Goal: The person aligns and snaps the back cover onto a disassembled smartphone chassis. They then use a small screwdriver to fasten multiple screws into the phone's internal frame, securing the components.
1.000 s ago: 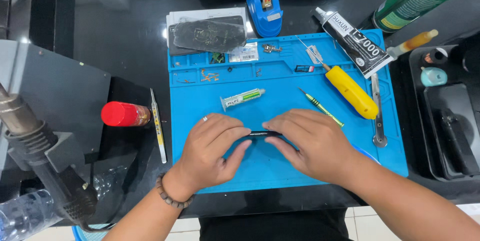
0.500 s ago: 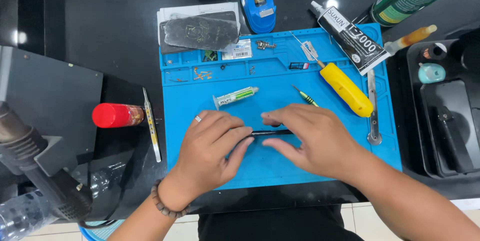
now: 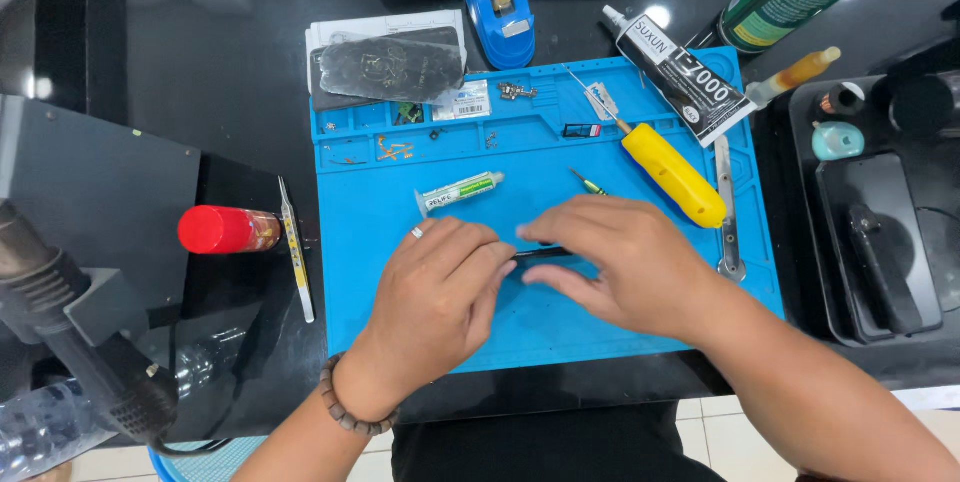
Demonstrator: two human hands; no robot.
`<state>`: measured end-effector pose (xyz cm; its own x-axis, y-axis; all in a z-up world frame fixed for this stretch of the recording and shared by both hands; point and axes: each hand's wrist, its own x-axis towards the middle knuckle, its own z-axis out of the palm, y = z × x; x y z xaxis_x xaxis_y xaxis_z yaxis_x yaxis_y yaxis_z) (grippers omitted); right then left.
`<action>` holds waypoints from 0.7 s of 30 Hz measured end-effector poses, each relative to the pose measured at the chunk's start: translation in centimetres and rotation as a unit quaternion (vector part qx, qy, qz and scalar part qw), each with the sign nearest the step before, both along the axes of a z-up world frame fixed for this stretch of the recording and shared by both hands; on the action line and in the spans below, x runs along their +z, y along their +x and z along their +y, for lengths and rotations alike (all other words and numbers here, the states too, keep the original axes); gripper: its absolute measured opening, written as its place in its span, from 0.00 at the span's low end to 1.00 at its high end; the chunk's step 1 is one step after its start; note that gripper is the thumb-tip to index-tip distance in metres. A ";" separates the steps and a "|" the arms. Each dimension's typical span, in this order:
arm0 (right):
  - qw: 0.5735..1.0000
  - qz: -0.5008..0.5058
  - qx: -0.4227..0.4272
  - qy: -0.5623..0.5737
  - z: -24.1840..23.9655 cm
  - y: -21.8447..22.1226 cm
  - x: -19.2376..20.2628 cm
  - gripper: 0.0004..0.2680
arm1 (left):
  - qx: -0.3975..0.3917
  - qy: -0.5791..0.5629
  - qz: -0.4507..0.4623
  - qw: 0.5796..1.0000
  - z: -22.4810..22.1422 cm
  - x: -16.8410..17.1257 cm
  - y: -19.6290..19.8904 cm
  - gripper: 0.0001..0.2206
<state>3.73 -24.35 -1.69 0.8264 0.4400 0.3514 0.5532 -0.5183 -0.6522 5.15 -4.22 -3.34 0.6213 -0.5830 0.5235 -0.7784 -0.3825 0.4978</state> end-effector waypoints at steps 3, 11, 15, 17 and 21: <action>0.999 0.026 -0.013 -0.024 -0.8 0.0 0.9 0.05 | 0.022 -0.014 0.018 0.999 0.6 0.3 -0.1 0.04; 0.998 -0.050 -0.002 -0.038 -0.2 -0.5 1.1 0.02 | 0.010 -0.034 -0.020 0.999 -0.7 -0.1 -0.9 0.05; 0.999 -0.040 -0.008 -0.015 0.0 -0.6 1.7 0.03 | 0.011 -0.078 0.007 0.997 -0.8 -0.3 -1.1 0.06; 1.000 -0.020 -0.013 0.005 -0.4 -0.7 2.6 0.05 | 0.019 -0.123 0.022 0.992 -0.6 0.1 -1.2 0.06; 0.998 -0.057 0.020 -0.001 -0.8 -0.9 3.1 0.06 | 0.029 -0.147 0.073 0.986 -0.2 2.5 -1.8 0.09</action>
